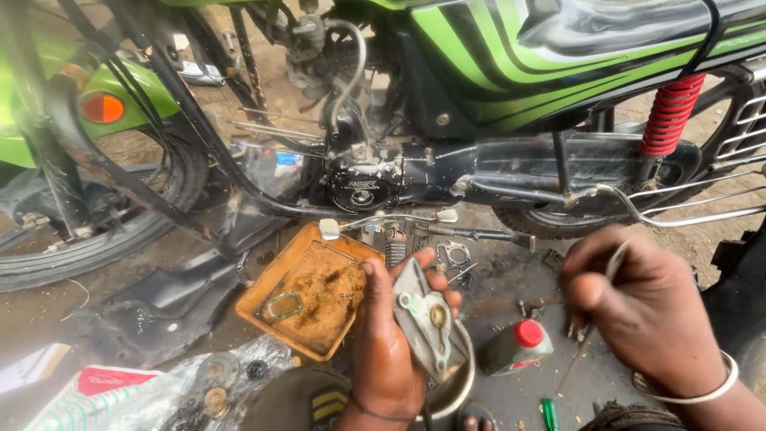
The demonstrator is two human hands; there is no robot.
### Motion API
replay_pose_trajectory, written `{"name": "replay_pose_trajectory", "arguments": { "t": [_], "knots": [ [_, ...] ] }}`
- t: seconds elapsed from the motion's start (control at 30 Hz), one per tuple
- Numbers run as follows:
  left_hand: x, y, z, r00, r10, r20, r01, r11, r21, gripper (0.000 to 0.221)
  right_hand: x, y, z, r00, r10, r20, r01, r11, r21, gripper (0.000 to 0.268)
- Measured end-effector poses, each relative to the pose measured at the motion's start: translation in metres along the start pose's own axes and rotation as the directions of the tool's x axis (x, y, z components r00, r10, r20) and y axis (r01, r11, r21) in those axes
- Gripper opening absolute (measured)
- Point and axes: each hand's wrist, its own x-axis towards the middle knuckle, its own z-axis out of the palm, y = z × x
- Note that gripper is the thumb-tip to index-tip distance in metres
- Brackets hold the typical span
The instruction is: Cleaning motorcycle engine and body components using oil and a brush in a service bay.
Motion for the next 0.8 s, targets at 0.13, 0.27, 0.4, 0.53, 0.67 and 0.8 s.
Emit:
{"name": "replay_pose_trajectory", "arguments": {
  "t": [0.13,0.27,0.4,0.53,0.67,0.8],
  "knots": [
    [-0.005,-0.003,0.002,0.999,-0.044,0.021,0.043,0.998,0.052,0.076,0.009,-0.014,0.031,0.981,-0.045,0.188,0.102,0.947,-0.304,0.041],
    [-0.004,-0.004,0.002,1.0,-0.009,0.023,0.007,0.998,0.066,0.071,0.01,0.001,0.045,0.934,0.176,0.31,-0.078,0.95,-0.304,0.049],
    [0.001,-0.004,-0.006,1.0,-0.003,-0.03,0.001,0.998,-0.061,0.063,0.014,-0.036,0.055,0.852,0.139,0.504,-0.108,0.99,-0.091,0.029],
    [-0.002,-0.005,-0.007,0.997,0.011,-0.077,-0.02,0.993,-0.114,0.058,0.003,-0.036,0.058,0.767,0.454,0.453,-0.414,0.89,-0.191,0.026],
    [-0.008,-0.008,-0.005,0.99,0.137,-0.034,-0.14,0.985,-0.103,0.052,-0.001,-0.051,0.069,0.773,-0.284,0.567,0.419,0.9,-0.12,0.019],
    [-0.015,-0.01,-0.003,0.977,0.21,0.034,-0.206,0.974,-0.093,0.045,-0.006,-0.057,0.074,0.638,-0.384,0.668,0.733,0.569,-0.373,0.038]
  ]
}}
